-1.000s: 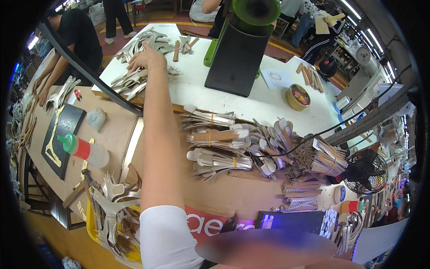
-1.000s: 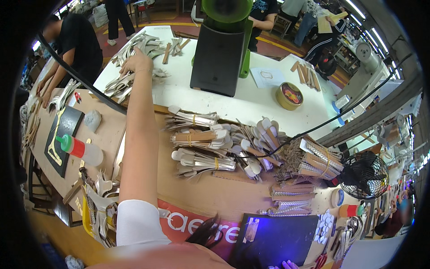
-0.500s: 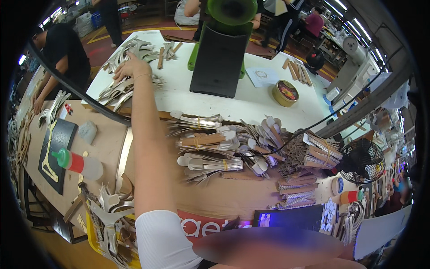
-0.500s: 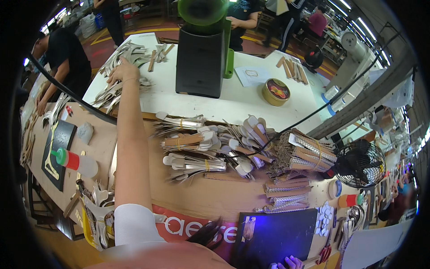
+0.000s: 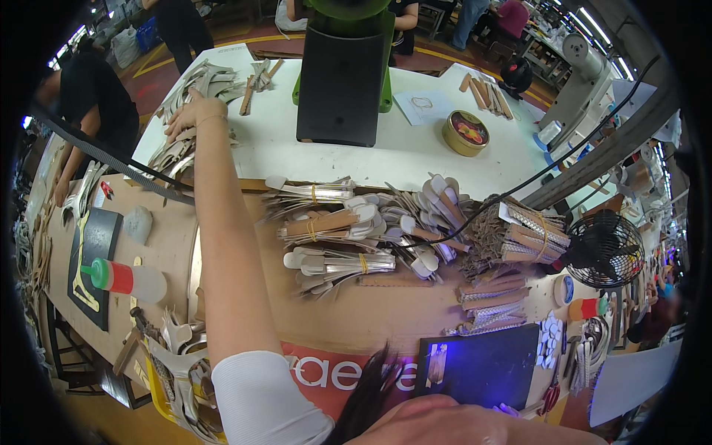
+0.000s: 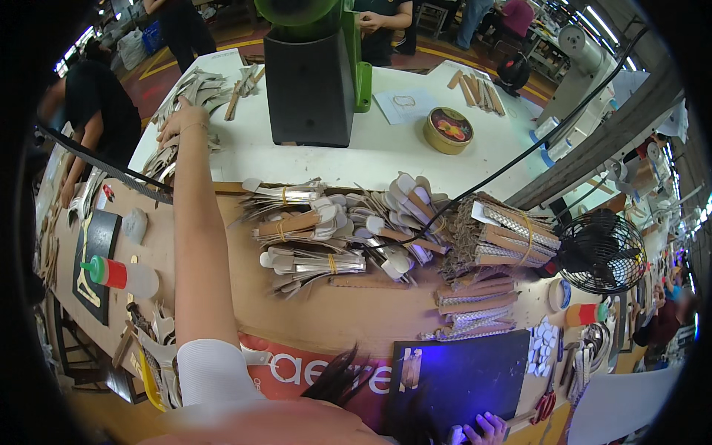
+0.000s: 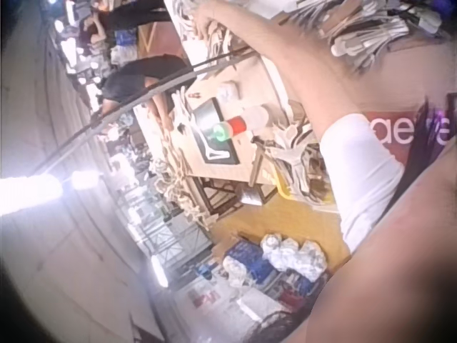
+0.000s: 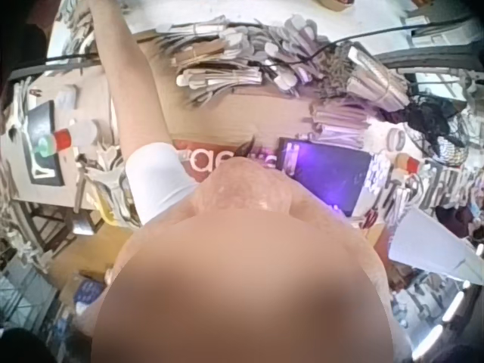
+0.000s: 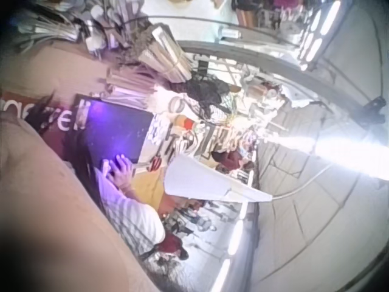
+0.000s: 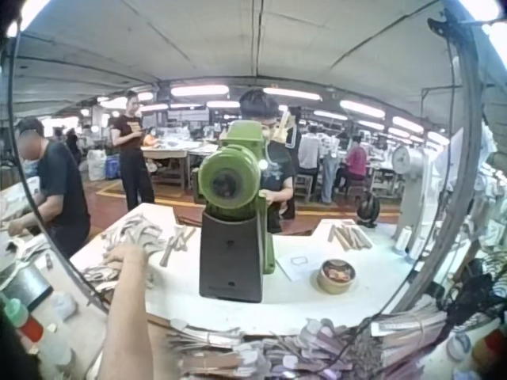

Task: The person repeatedly picks up small silver decorative pieces, places them on a black work surface, and uses a hammer to tap them flat. They then use scissors to trim attached ribbons or straps. The person stacks the finished pieces and continues the cycle with new items.

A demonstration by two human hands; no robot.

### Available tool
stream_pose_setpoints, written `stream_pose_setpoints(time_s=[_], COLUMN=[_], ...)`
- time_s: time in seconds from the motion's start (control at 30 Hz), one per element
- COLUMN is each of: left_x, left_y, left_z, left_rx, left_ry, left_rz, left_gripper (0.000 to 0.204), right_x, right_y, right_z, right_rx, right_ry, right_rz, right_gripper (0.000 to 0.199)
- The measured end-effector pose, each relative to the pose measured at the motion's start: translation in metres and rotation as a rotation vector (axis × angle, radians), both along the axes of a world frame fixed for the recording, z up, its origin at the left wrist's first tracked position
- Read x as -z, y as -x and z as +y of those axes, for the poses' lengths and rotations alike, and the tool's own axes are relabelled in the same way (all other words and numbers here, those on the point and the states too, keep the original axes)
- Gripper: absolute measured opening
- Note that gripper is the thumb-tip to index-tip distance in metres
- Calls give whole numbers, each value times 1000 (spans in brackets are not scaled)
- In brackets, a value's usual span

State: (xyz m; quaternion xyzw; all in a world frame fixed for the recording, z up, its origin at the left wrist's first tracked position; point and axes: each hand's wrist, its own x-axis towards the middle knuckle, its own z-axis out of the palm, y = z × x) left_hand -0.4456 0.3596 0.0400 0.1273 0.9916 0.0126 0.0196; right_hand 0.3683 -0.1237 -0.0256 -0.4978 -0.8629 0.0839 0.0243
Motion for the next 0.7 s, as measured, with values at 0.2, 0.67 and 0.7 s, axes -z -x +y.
stream_pose_setpoints(time_s=[0.2,0.67,0.7], left_x=[16,23,27], left_y=[8,14,16], left_z=[-4,-9,-10], left_rx=[33,77,100], left_ry=[-58,20,15], left_rz=[105,152,174], left_gripper=[75,81,81], right_x=[22,48,46], right_y=[-29,-59,-55], right_z=[1,-2,-1], right_rx=[-96,-191,-176], right_ry=[-161,-301,-308], right_rz=[-21,-32,-18], right_gripper=[40,32,32])
